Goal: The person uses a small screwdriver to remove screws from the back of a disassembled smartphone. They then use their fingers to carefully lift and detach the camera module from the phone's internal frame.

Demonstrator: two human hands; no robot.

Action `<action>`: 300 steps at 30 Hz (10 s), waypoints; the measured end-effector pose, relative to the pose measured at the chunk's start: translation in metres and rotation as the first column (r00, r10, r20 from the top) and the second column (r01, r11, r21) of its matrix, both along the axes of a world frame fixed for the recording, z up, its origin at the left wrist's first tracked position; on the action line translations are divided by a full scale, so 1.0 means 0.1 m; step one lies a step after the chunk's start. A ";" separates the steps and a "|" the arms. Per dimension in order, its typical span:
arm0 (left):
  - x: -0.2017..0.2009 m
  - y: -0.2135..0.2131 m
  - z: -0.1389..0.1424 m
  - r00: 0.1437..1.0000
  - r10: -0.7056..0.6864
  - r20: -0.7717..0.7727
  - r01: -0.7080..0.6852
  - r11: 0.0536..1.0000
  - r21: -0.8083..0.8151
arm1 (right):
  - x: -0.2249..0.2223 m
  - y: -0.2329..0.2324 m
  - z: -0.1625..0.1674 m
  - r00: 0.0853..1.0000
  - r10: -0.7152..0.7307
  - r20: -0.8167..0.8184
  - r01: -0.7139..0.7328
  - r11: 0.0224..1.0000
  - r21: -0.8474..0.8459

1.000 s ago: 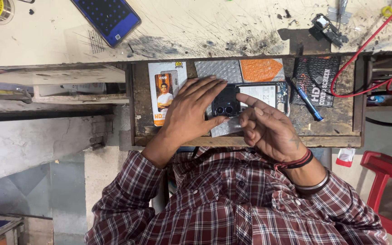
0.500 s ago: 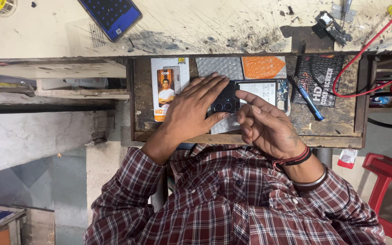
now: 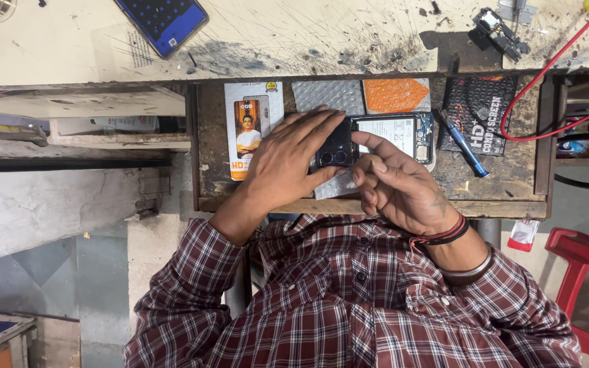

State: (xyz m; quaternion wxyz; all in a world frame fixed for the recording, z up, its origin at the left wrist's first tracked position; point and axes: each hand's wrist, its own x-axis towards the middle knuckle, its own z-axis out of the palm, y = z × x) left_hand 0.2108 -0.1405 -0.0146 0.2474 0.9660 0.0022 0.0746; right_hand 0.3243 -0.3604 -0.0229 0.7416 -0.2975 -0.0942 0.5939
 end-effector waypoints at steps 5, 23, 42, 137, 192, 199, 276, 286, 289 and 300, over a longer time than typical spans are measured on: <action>-0.05 -0.01 0.02 1.000 0.006 0.011 -0.006 0.999 -0.043 | -0.05 -0.01 -0.02 1.000 0.009 0.014 -0.009 1.000 0.010; -0.17 -0.10 -0.02 0.995 0.082 -0.052 -0.088 0.988 -0.124 | -0.18 -0.07 -0.13 0.998 0.042 0.053 -0.044 0.998 0.035; -0.07 0.28 -0.24 0.998 0.047 -0.047 -0.050 0.996 -0.078 | 0.11 -0.27 0.30 -0.365 0.445 0.818 0.757 0.653 -0.017; -0.20 0.39 0.09 0.980 0.198 0.034 -0.197 0.980 -0.024 | 0.12 1.49 1.12 -0.968 0.144 0.207 0.037 0.894 -0.447; -0.31 0.40 -0.10 0.981 0.166 0.103 -0.153 0.981 -0.117 | 0.16 0.75 0.84 -0.513 0.265 0.816 0.350 0.933 -0.083; -0.24 0.29 -0.28 0.926 0.167 0.339 -0.130 0.983 -0.129 | 0.02 0.51 0.59 -0.297 0.231 0.926 0.405 0.909 -0.097; -0.38 0.26 0.27 0.955 -0.011 0.295 0.051 0.991 -0.126 | -0.34 0.02 0.34 0.780 0.045 0.624 0.177 0.941 -0.289; -0.55 1.00 1.04 0.898 0.295 0.326 -0.301 0.953 -0.034 | -0.38 -0.22 0.24 -0.113 -0.019 0.993 0.647 0.757 0.088; -0.49 1.34 1.20 0.867 0.390 0.311 -0.410 0.912 0.000 | -0.41 -0.28 0.19 -0.160 -0.007 0.987 0.669 0.735 0.114; -0.21 1.74 0.99 0.821 0.512 0.253 -0.543 0.837 0.066 | -0.29 -0.34 0.22 -0.226 0.029 0.974 0.623 0.772 0.122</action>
